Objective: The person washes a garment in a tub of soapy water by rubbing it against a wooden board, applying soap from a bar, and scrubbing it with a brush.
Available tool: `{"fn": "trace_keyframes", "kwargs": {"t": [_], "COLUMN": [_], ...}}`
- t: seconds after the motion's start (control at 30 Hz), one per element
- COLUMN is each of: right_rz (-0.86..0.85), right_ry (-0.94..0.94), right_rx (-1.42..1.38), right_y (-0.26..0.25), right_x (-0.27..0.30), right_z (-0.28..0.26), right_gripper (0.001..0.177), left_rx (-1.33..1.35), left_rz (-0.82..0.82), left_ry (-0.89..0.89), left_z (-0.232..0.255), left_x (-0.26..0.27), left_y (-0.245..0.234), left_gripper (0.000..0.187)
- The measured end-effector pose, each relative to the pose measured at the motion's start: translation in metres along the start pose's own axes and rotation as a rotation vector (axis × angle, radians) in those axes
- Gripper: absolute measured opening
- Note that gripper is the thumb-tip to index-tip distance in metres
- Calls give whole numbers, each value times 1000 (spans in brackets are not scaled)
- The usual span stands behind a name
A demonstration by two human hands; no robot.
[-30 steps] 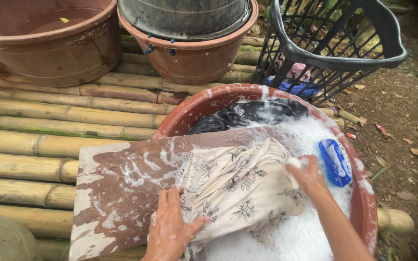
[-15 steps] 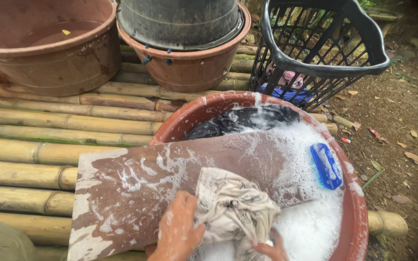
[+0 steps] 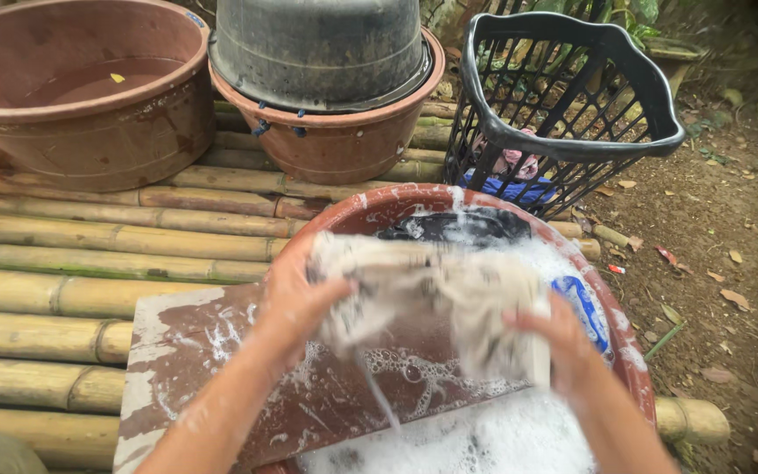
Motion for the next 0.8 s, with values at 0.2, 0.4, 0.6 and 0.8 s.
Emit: {"fn": "trace_keyframes", "kwargs": {"t": [0.2, 0.4, 0.6, 0.8], "right_rz": [94, 411, 445, 214], "right_ry": [-215, 99, 115, -174], "right_rx": [225, 222, 25, -222], "right_y": [18, -40, -26, -60], "right_x": [-105, -148, -155, -121], "right_z": [-71, -11, -60, -68], "right_gripper": [47, 28, 26, 29], "left_rx": [102, 23, 301, -19], "left_rz": [89, 149, 386, 325], "left_ry": [91, -18, -323, -4], "left_z": [48, -9, 3, -6], "left_x": [-65, -76, -85, -58], "left_y": [-10, -41, -57, -66], "left_gripper": [26, 24, 14, 17]}}
Point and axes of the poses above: each hand's wrist, its own x-axis away from the middle knuckle, its own y-axis out of the palm, z = x × y, the point moved 7 cm from there along -x, towards the middle knuckle, and after that the axes turned 10 degrees about z, right-handed, at the moved point
